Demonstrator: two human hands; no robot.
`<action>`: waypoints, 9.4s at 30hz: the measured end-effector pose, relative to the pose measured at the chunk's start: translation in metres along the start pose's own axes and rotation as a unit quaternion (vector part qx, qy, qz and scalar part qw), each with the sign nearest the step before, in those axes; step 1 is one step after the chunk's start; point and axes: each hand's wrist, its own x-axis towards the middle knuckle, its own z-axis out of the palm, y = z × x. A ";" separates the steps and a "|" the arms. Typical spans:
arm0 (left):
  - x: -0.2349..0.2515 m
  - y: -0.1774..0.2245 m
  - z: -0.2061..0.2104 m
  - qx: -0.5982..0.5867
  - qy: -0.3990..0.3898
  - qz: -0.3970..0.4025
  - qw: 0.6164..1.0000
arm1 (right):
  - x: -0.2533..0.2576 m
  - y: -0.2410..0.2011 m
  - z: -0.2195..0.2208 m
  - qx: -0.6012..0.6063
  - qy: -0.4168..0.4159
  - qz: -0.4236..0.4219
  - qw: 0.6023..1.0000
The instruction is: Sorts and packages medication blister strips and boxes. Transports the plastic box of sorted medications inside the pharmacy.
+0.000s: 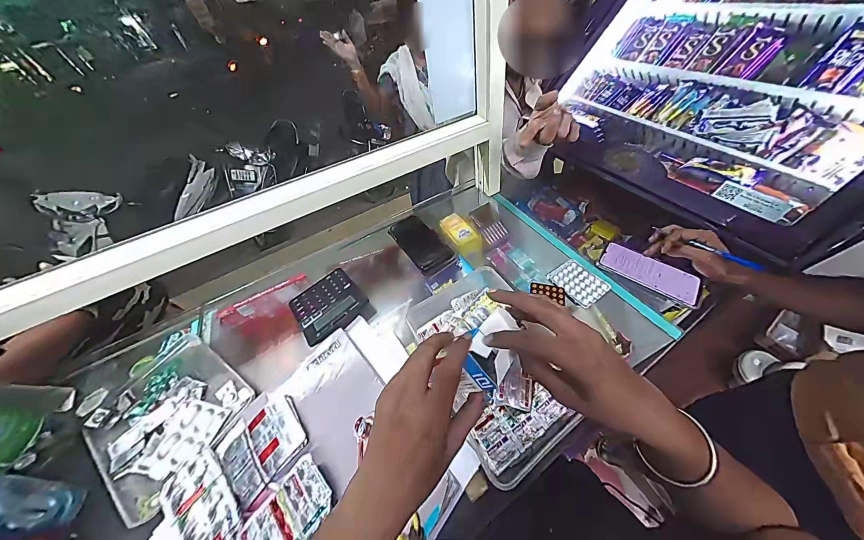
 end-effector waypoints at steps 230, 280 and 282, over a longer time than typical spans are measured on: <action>0.002 -0.034 -0.045 -0.540 -0.299 -0.096 0.781 | -0.008 -0.006 0.006 0.315 0.112 0.148 0.931; -0.011 0.017 -0.007 0.101 -0.052 0.023 0.993 | 0.003 -0.016 0.046 0.411 0.204 0.250 0.852; -0.010 0.016 -0.006 0.099 -0.050 0.014 0.994 | 0.003 -0.015 0.046 0.417 0.206 0.236 0.853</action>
